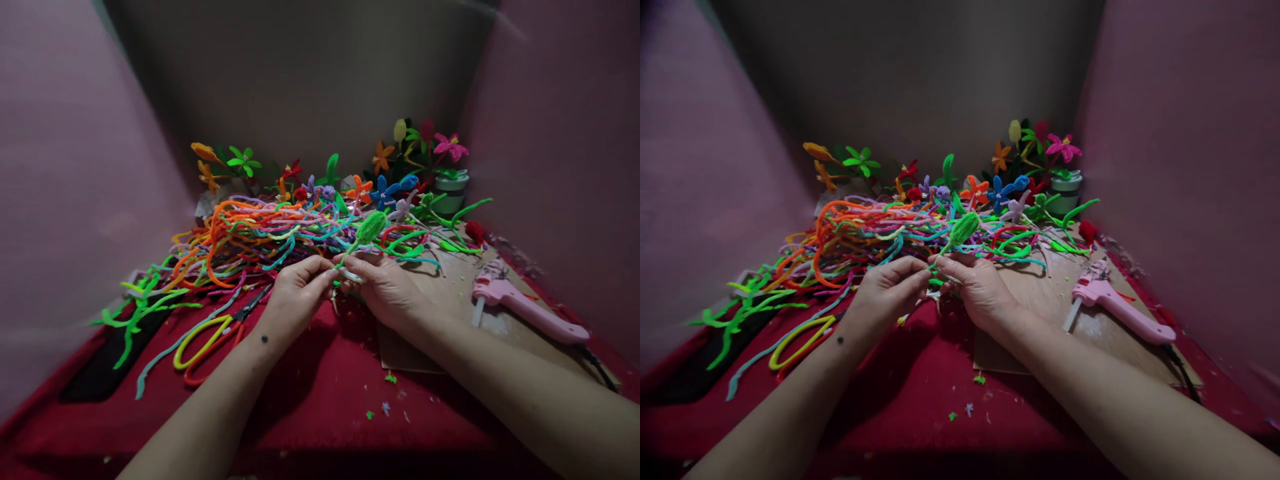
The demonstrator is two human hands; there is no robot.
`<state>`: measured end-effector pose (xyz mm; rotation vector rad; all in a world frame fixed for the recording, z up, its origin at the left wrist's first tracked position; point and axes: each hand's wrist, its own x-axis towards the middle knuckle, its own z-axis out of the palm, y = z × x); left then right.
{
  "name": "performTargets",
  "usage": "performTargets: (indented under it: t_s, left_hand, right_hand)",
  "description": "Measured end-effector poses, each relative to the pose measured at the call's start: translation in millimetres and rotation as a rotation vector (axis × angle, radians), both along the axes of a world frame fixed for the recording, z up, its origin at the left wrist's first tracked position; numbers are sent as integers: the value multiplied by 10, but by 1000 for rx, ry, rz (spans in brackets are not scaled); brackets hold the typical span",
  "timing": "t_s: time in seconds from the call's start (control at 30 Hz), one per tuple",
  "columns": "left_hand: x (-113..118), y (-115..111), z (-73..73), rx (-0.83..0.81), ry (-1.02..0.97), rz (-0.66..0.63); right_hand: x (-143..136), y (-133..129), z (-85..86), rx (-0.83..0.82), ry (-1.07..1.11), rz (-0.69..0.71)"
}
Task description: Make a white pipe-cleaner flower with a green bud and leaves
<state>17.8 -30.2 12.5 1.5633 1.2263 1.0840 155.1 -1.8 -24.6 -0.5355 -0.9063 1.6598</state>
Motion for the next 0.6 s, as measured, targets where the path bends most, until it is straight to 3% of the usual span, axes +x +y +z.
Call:
performTargets:
  t_s: [0.23, 0.47, 0.6]
  left_hand:
    - [5, 3, -30, -29, -22, 25]
    - [6, 11, -57, -345, -355, -167]
    - [62, 0, -85, -329, -377, -115]
  right_hand:
    - [4, -2, 21, -5, -105, -76]
    - [-21, -39, 25, -20, -110, -91]
    - [-26, -57, 62, -98, -4, -55]
